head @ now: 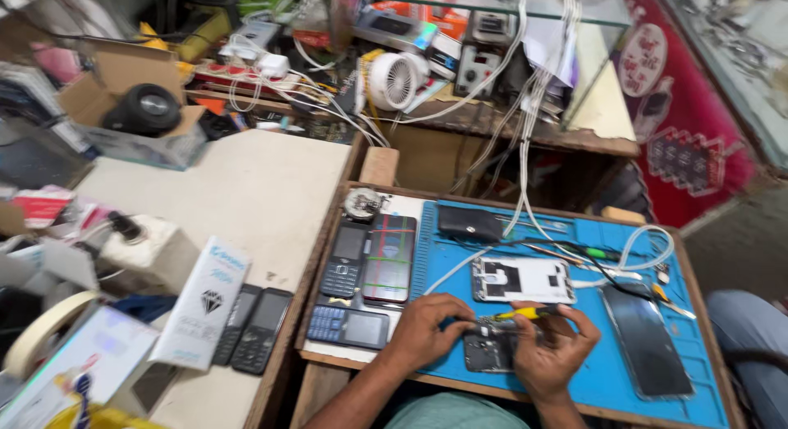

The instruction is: The person uses a yellow-handled screwdriver to unscrew and manipulate components inside a disassembled mobile phone on a blue work mat. The person repeatedly adjusts the phone and uses the screwdriver on various internal parts.

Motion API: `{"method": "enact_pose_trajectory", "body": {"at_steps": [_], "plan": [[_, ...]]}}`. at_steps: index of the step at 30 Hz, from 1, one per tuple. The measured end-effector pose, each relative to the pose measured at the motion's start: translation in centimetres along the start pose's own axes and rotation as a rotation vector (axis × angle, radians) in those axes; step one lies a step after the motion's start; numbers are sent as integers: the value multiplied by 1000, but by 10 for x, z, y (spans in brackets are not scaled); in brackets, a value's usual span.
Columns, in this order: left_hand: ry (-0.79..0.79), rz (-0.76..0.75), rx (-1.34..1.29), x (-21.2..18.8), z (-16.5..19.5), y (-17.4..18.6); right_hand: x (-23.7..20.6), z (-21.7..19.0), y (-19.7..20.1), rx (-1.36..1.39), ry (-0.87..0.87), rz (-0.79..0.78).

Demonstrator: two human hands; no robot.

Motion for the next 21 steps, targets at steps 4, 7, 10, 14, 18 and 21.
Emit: {"method": "enact_pose_trajectory", "body": {"at_steps": [4, 7, 10, 14, 18, 21], "plan": [[-4, -8, 23, -1, -5, -8, -10, 5, 6, 13, 81, 13], [20, -2, 37, -2, -6, -10, -13, 8, 5, 17, 101, -18], [7, -12, 26, 0, -3, -10, -15, 2, 2, 20, 194, -46], [5, -18, 43, -2, -8, -15, -15, -2, 0, 54, 203, -72], [45, 0, 31, -5, -26, -24, -11, -19, -1, -56, 334, -67], [17, -34, 43, -5, -40, -35, -6, -37, -1, -48, 428, -95]]}}
Point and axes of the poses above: each hand's wrist, its own x-axis towards the middle knuckle, its own y-axis out of the back of the hand, z = x × y, the point moved 7 cm from there along x, towards the middle knuckle, and after that the axes turned 2 degrees about y, right-handed, at the moved point
